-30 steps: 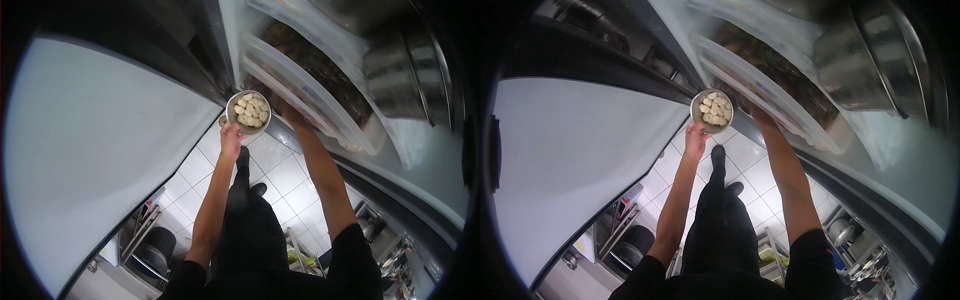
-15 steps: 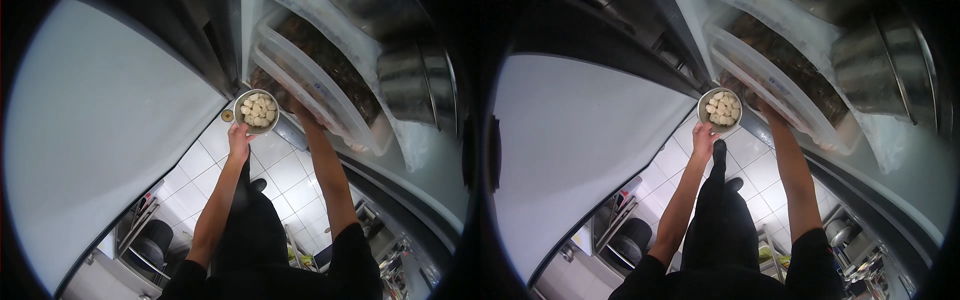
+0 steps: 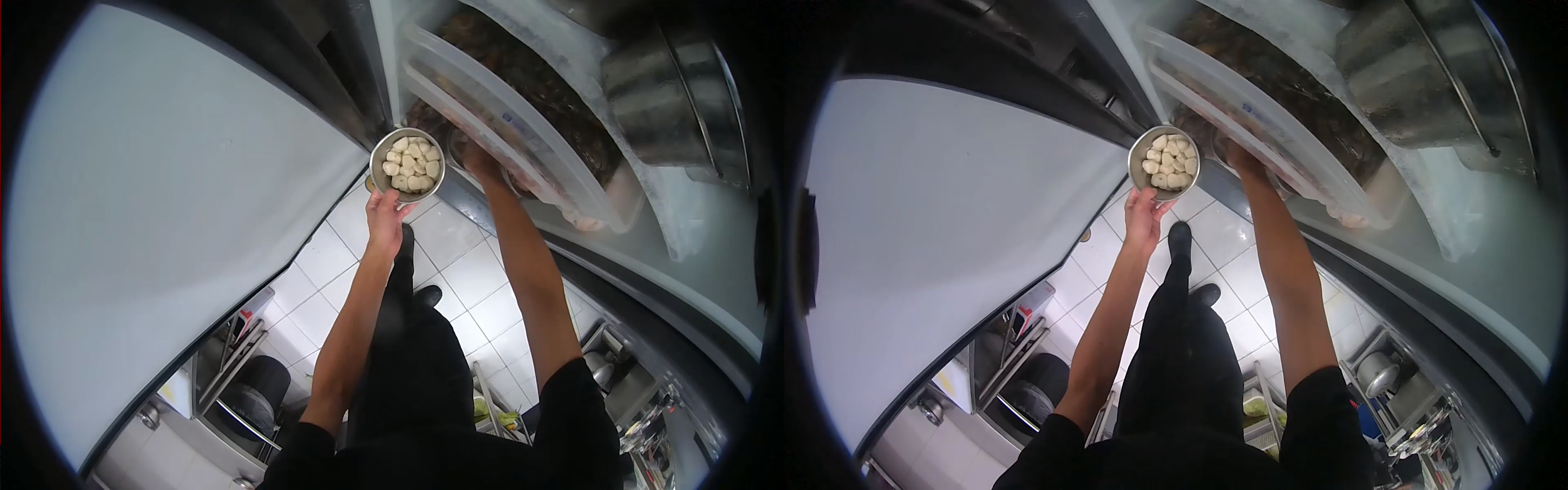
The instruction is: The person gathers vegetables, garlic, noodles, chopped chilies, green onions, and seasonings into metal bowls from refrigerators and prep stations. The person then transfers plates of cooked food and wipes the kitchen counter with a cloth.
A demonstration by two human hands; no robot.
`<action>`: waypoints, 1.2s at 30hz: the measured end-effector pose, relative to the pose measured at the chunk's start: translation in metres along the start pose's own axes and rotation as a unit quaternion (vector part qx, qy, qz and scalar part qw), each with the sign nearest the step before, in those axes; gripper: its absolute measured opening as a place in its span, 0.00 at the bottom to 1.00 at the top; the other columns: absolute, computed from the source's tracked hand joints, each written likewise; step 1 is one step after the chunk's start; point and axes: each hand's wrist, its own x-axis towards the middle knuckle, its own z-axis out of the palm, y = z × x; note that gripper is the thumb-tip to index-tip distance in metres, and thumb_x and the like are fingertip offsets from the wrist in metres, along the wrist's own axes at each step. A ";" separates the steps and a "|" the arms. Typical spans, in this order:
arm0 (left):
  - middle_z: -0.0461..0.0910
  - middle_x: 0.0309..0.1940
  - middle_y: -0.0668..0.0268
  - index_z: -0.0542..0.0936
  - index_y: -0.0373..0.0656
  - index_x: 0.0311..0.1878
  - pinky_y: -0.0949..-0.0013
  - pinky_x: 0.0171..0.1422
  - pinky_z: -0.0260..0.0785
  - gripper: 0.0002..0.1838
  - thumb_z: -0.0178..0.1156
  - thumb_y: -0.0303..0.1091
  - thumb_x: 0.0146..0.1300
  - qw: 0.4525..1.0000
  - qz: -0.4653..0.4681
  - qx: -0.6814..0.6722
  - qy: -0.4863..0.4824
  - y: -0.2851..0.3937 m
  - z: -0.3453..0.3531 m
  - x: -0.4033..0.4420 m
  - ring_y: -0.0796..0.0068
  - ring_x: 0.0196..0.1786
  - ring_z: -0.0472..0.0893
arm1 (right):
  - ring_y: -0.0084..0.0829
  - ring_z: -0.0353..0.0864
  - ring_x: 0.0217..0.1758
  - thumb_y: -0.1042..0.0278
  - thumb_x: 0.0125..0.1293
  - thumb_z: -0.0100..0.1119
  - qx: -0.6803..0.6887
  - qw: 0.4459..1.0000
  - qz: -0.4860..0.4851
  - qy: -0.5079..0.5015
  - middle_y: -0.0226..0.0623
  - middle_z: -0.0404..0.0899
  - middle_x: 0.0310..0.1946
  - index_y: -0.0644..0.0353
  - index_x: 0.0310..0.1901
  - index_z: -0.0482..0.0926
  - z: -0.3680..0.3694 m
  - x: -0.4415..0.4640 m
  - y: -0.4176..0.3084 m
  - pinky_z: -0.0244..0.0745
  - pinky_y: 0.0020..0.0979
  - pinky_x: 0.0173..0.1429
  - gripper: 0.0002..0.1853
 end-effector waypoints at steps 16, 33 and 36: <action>0.73 0.33 0.70 0.70 0.46 0.34 0.68 0.39 0.79 0.06 0.56 0.27 0.67 0.995 0.032 0.085 0.046 -0.066 0.067 0.034 0.78 0.36 0.76 | 0.13 0.66 0.20 0.59 0.73 0.57 0.428 0.811 0.395 -0.058 0.22 0.70 0.23 0.58 0.49 0.73 -0.162 -0.255 -0.085 0.62 0.20 0.22 0.12; 0.77 0.51 0.65 0.72 0.50 0.59 0.62 0.42 0.79 0.17 0.48 0.41 0.71 0.984 -0.156 0.078 -0.047 -0.095 0.125 0.110 0.65 0.48 0.80 | 0.11 0.59 0.20 0.63 0.75 0.53 0.465 0.686 0.558 0.036 0.22 0.68 0.27 0.55 0.47 0.71 -0.233 -0.414 -0.110 0.53 0.18 0.21 0.07; 0.62 0.65 0.59 0.58 0.51 0.70 0.50 0.56 0.74 0.30 0.47 0.56 0.71 0.968 -0.167 0.029 -0.184 -0.101 0.069 0.120 0.52 0.60 0.71 | 0.13 0.63 0.21 0.61 0.74 0.55 0.451 0.685 0.571 0.050 0.23 0.69 0.27 0.55 0.48 0.73 -0.246 -0.441 -0.110 0.58 0.19 0.22 0.09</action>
